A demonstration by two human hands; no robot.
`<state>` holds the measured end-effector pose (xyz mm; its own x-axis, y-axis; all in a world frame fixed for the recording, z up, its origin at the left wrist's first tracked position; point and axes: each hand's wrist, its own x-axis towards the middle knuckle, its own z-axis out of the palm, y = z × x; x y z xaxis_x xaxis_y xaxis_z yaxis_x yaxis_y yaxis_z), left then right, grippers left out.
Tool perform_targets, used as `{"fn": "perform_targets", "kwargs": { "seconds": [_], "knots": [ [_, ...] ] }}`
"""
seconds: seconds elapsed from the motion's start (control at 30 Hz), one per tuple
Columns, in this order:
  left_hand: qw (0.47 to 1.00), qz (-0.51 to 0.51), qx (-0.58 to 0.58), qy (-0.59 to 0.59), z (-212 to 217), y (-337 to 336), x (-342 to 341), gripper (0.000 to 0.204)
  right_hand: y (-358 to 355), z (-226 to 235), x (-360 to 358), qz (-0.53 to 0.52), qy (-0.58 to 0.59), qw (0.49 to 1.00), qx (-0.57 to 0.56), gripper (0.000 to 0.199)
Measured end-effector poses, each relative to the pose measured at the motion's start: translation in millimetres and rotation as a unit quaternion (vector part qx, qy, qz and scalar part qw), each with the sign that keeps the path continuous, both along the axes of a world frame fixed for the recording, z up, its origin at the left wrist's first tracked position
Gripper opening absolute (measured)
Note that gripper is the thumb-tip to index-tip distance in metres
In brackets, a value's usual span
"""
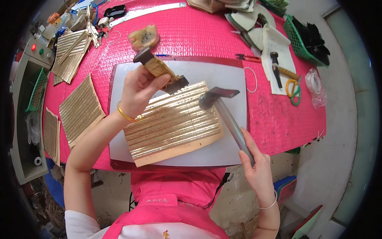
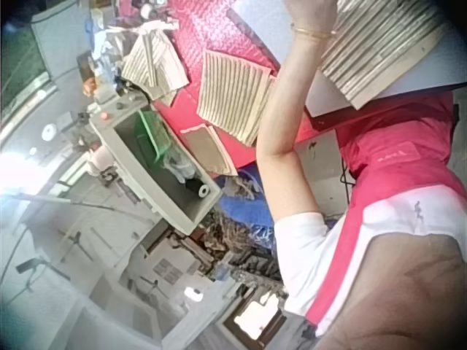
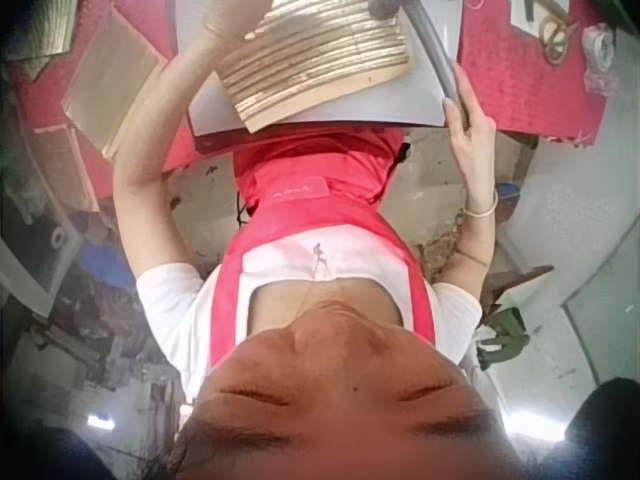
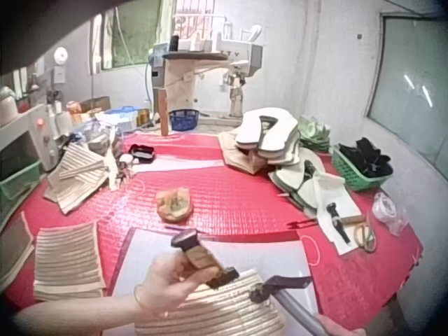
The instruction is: Use a punch tool and hammer to create patterns or holes in gold-colored shoe material components.
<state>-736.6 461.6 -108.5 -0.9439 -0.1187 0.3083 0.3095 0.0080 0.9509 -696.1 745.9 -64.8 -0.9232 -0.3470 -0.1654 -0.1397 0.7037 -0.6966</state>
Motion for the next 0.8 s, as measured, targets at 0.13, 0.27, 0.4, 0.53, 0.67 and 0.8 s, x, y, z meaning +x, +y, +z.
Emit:
{"fn": "perform_targets", "kwargs": {
  "seconds": [0.13,0.27,0.4,0.53,0.67,0.8],
  "knots": [
    [0.975,-0.064,-0.203,-0.061,-9.1,5.8,5.2,0.012,6.9,0.0,-5.6,-0.010,-0.061,0.998,0.000,0.044],
    [0.959,-0.034,-0.281,-0.006,-18.2,7.4,-2.7,0.016,9.2,-0.3,-3.5,-0.013,-0.054,0.998,-0.008,0.044],
    [0.953,-0.035,-0.301,0.004,-15.5,10.4,-3.9,0.018,12.6,-1.9,-5.1,-0.027,-0.064,0.997,-0.030,0.043],
    [0.958,-0.024,-0.285,0.028,-19.2,14.2,-5.5,0.019,13.8,-6.4,-6.5,-0.037,-0.066,0.996,-0.055,0.043],
    [0.952,-0.028,-0.303,0.032,-15.9,14.9,-4.3,0.023,17.6,-7.5,-5.5,-0.038,-0.062,0.996,-0.058,0.043],
    [0.937,-0.007,-0.336,0.093,-20.9,12.9,-1.4,0.025,33.4,3.4,-3.9,-0.086,-0.052,0.983,-0.156,0.046]
  ]
}}
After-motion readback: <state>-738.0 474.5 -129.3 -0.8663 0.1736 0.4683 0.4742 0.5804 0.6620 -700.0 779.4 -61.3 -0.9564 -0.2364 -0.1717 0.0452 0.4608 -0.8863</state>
